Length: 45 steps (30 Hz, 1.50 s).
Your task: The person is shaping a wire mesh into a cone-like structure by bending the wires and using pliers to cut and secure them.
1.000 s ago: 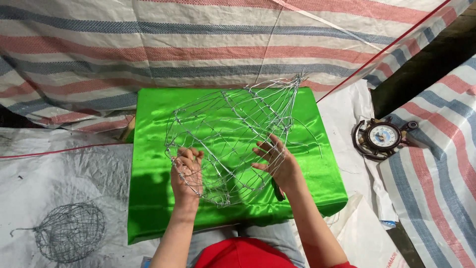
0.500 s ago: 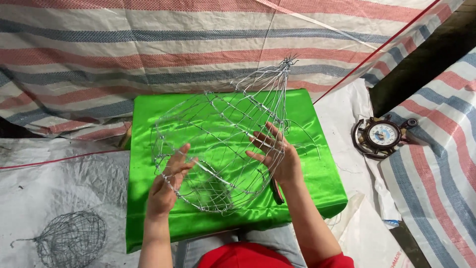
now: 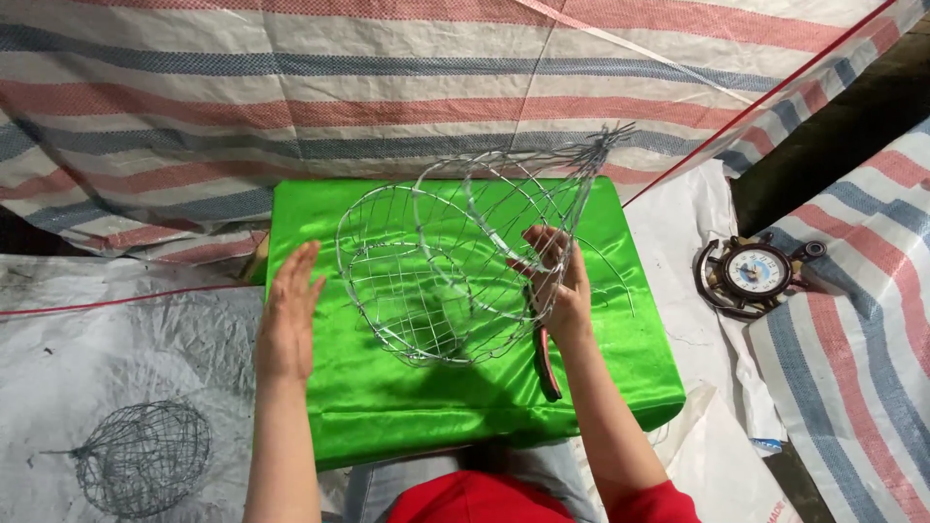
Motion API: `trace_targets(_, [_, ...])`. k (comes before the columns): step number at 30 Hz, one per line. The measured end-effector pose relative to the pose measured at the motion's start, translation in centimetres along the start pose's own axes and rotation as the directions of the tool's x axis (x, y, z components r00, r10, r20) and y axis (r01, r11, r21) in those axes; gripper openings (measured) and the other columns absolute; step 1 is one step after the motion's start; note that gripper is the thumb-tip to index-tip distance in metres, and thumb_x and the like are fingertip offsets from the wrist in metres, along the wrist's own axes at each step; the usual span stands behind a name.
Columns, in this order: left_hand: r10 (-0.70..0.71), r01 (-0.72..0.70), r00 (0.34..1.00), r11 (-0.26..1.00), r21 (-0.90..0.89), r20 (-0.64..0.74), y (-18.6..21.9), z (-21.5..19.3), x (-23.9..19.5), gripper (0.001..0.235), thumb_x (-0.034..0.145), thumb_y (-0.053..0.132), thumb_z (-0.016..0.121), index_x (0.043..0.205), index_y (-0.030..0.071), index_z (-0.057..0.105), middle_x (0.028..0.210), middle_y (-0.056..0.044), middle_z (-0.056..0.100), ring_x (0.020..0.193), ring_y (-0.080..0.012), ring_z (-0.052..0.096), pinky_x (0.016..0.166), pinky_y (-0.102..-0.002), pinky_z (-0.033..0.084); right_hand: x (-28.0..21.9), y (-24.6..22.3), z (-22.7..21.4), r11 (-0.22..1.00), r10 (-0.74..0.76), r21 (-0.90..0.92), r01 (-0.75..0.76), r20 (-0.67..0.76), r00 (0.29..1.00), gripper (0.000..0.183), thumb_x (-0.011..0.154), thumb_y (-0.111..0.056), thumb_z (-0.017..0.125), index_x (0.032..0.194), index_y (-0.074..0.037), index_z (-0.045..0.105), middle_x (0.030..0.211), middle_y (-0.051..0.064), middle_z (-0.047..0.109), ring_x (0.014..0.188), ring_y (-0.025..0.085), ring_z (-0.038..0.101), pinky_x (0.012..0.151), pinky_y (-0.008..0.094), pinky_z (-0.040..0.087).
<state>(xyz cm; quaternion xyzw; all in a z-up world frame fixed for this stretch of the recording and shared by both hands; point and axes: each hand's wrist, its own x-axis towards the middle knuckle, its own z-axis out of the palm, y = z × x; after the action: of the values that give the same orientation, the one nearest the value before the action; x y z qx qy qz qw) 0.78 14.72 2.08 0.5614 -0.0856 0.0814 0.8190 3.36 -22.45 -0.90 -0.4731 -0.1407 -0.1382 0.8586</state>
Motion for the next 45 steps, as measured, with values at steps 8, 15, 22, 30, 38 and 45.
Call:
trace_targets(8, [-0.030,0.027,0.984,0.999,-0.019,-0.178,-2.2,4.9,0.5,0.052,0.103,0.048,0.046,0.137,0.009,0.050,0.145,-0.020,0.046,0.142,-0.0409,0.037,0.118,-0.065,0.021,1.6,0.2,1.4,0.941,-0.003,-0.319,0.116,0.334,0.943,0.091,0.070,-0.038,0.082,0.145,-0.004,0.043,0.158,0.024,0.031,0.150,0.043,0.027,0.115,0.065,0.032])
trace_targets(15, [-0.126,0.053,0.873,0.985,-0.165,-0.471,-7.9,6.7,-2.1,0.017,0.106,0.031,0.057,0.105,0.014,0.056,0.119,-0.006,0.055,0.122,-0.0234,0.056,0.116,-0.055,0.033,1.3,-1.7,1.4,0.837,0.101,-0.541,0.080,0.297,0.949,0.070,0.095,-0.039,0.054,0.155,-0.005,0.040,0.163,0.022,0.026,0.154,0.041,0.018,0.121,0.062,0.017])
trace_targets(22, [-0.165,0.191,0.912,0.981,0.032,-0.376,-6.3,5.2,-0.7,0.062,0.102,0.059,0.047,0.145,0.014,0.040,0.143,-0.018,0.044,0.140,-0.0373,0.040,0.115,-0.067,0.024,1.3,1.8,-3.2,0.913,0.225,-0.339,-0.228,-0.047,0.973,0.083,0.103,-0.065,0.031,0.163,-0.008,0.022,0.168,0.021,0.021,0.156,0.040,0.011,0.122,0.066,0.004])
trace_targets(30, [-0.023,0.061,0.989,0.964,0.258,-0.148,-6.8,5.4,0.7,0.075,0.104,0.061,0.012,0.160,0.013,0.027,0.167,-0.021,0.021,0.154,-0.0435,0.013,0.123,-0.061,0.003,1.6,4.9,-3.6,0.816,0.530,-0.069,-0.573,-0.306,0.791,0.112,0.086,-0.092,0.019,0.163,-0.011,0.026,0.168,0.023,0.014,0.155,0.042,0.013,0.128,0.053,0.007])
trace_targets(38, [-0.028,0.077,0.980,0.966,0.247,-0.196,-6.2,7.1,0.3,0.076,0.104,0.061,0.013,0.158,0.011,0.031,0.165,-0.016,0.029,0.154,-0.0354,0.021,0.126,-0.055,0.008,2.6,3.7,0.0,0.852,0.522,0.129,-0.507,-0.266,0.810,0.116,0.084,-0.091,0.027,0.161,-0.005,0.026,0.165,0.028,0.020,0.154,0.044,0.018,0.128,0.052,0.009])
trace_targets(45, [-0.004,0.093,0.964,0.942,0.322,-0.267,-8.0,7.9,0.6,0.073,0.104,0.061,0.014,0.150,0.013,0.046,0.155,-0.015,0.043,0.147,-0.0358,0.035,0.120,-0.060,0.023,2.8,6.5,-3.4,0.822,0.506,0.360,-0.442,-0.102,0.857,0.114,0.086,-0.086,0.036,0.159,0.002,0.030,0.160,0.028,0.035,0.151,0.041,0.031,0.127,0.044,0.019])
